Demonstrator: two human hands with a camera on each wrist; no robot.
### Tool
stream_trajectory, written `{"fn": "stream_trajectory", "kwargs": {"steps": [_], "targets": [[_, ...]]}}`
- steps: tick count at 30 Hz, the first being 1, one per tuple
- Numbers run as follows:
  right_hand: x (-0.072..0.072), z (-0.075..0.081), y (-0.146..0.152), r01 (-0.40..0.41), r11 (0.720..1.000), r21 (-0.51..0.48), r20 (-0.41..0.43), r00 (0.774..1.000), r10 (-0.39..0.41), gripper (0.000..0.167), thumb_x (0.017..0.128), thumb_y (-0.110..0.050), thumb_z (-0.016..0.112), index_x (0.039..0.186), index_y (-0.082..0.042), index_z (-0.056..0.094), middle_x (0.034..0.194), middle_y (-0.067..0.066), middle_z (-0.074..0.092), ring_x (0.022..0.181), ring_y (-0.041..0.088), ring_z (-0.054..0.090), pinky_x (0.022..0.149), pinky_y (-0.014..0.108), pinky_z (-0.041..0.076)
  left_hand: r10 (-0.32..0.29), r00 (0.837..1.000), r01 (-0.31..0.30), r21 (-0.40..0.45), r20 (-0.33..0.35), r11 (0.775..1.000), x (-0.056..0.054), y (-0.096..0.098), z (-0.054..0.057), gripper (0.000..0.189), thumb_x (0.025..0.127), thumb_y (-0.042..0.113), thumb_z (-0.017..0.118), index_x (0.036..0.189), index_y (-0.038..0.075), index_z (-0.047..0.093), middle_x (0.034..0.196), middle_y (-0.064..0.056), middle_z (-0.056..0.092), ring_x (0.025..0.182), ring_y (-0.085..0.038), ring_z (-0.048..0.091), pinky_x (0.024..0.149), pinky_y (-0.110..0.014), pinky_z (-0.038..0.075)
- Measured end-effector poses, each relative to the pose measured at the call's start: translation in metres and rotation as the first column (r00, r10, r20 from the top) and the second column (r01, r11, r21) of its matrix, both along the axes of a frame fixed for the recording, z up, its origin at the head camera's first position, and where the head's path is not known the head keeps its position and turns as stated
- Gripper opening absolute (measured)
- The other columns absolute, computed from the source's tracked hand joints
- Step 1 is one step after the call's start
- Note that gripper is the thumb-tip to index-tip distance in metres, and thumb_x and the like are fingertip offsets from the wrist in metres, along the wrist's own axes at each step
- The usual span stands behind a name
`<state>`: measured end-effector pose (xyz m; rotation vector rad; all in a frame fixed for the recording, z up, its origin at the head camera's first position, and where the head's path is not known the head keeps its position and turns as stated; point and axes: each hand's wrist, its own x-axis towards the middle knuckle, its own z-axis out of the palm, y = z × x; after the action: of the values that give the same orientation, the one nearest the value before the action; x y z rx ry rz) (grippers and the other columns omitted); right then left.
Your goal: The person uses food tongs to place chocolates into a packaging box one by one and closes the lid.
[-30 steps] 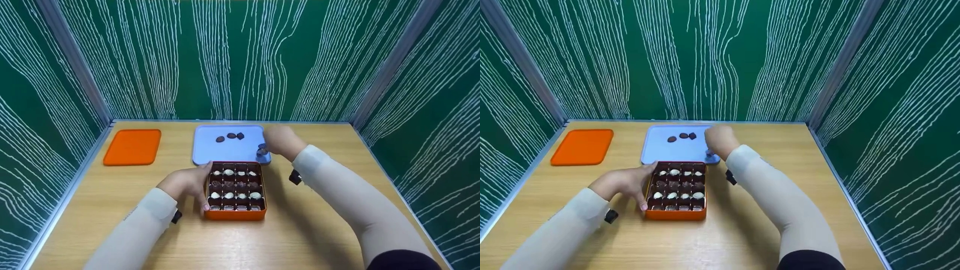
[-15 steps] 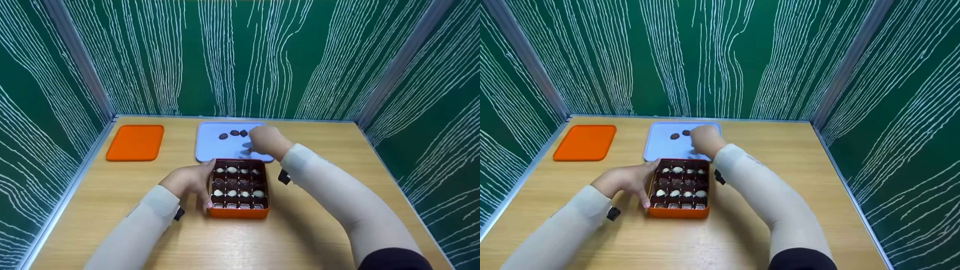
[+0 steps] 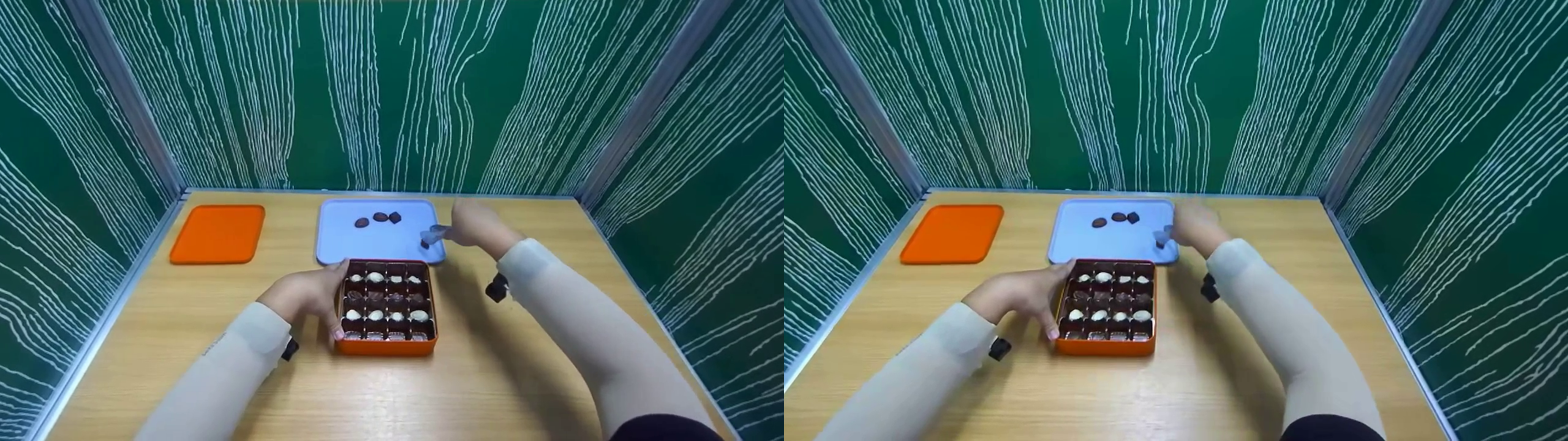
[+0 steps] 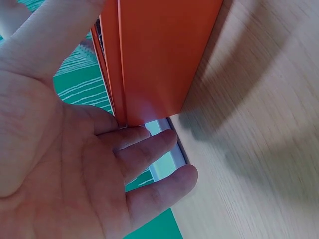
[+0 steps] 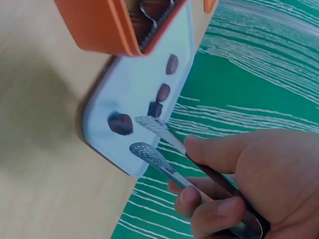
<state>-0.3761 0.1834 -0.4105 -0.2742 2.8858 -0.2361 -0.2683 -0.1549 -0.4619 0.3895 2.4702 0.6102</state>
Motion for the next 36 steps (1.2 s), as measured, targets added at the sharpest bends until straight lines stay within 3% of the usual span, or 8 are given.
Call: {"fn": "stream_trajectory", "kwargs": {"steps": [5,9,14,16,19,25,30,36], "targets": [[0.005,-0.013,-0.006,-0.027,0.998,0.060,-0.030,0.999,0.029,0.055,0.105,-0.061,0.076,0.084,-0.011,0.065,0.079,0.002,0.056,0.073,0.023,0.055,0.068,0.040,0.051,-0.005,1.000,0.005,-0.006,-0.001,1.000,0.000,0.001,-0.002,0.171,0.062,0.030,0.112,0.183,0.013,-0.008,0.192,-0.018,0.001,0.178,-0.042,0.013,0.147,-0.057,0.012],[0.004,-0.018,-0.007,-0.041,0.996,0.085,-0.032,0.999,0.044,0.063,0.103,-0.070,0.073,0.077,-0.014,0.059,0.075,0.001,0.054,0.071,0.022,0.054,0.067,0.040,0.050,-0.008,1.000,0.008,-0.010,0.001,1.000,0.001,0.003,-0.003,0.172,0.061,0.031,0.112,0.183,0.014,-0.008,0.192,-0.017,0.001,0.178,-0.041,0.012,0.147,-0.056,0.011],[-0.003,-0.020,0.002,-0.050,0.994,-0.100,0.078,0.995,0.057,0.059,0.109,-0.048,0.073,0.062,-0.019,0.053,0.060,-0.007,0.045,0.057,0.012,0.043,0.054,0.029,0.035,0.002,1.000,-0.002,-0.006,0.002,1.000,0.000,0.003,-0.004,0.173,0.059,0.031,0.113,0.183,0.013,-0.007,0.192,-0.017,0.001,0.178,-0.041,0.011,0.147,-0.057,0.010],[-0.006,-0.022,0.008,-0.031,0.984,-0.178,0.127,0.990,0.054,0.053,0.111,-0.034,0.072,0.062,-0.019,0.059,0.058,-0.007,0.048,0.055,0.010,0.044,0.053,0.026,0.035,0.004,1.000,-0.004,-0.006,0.006,1.000,0.000,0.004,-0.003,0.173,0.059,0.031,0.112,0.183,0.013,-0.007,0.192,-0.016,0.001,0.178,-0.041,0.011,0.147,-0.057,0.010],[-0.009,-0.025,0.015,0.009,0.979,-0.206,0.162,0.987,0.025,0.053,0.112,-0.034,0.071,0.062,-0.019,0.060,0.058,-0.007,0.051,0.055,0.009,0.045,0.052,0.025,0.037,0.004,1.000,-0.004,-0.014,0.010,1.000,0.000,0.004,-0.001,0.173,0.059,0.033,0.112,0.183,0.015,-0.008,0.192,-0.015,0.000,0.178,-0.040,0.010,0.147,-0.057,0.009],[-0.009,-0.026,0.021,0.040,0.993,-0.110,0.081,0.996,-0.031,0.053,0.111,-0.038,0.071,0.064,-0.020,0.056,0.061,-0.009,0.035,0.058,0.012,0.038,0.056,0.029,0.036,0.006,1.000,-0.006,-0.029,0.005,1.000,0.001,0.003,0.001,0.173,0.060,0.033,0.112,0.183,0.016,-0.008,0.193,-0.014,0.000,0.178,-0.041,0.010,0.147,-0.059,0.010],[-0.004,-0.022,0.013,-0.013,0.997,-0.071,0.030,0.999,0.015,0.039,0.109,-0.034,0.073,0.075,-0.014,0.073,0.063,-0.006,0.046,0.061,0.015,0.046,0.059,0.031,0.041,0.001,1.000,-0.001,-0.023,0.006,1.000,0.000,0.003,0.001,0.172,0.061,0.030,0.112,0.182,0.015,-0.008,0.192,-0.015,-0.001,0.178,-0.041,0.009,0.147,-0.058,0.009],[0.003,-0.026,-0.003,-0.110,0.994,0.018,-0.072,0.991,0.111,0.031,0.105,-0.032,0.079,0.087,-0.009,0.073,0.079,0.005,0.067,0.072,0.025,0.060,0.070,0.044,0.059,-0.007,1.000,0.007,-0.016,0.006,1.000,-0.001,0.003,0.001,0.171,0.062,0.029,0.113,0.182,0.012,-0.007,0.192,-0.018,-0.001,0.178,-0.042,0.011,0.147,-0.057,0.010]]}}
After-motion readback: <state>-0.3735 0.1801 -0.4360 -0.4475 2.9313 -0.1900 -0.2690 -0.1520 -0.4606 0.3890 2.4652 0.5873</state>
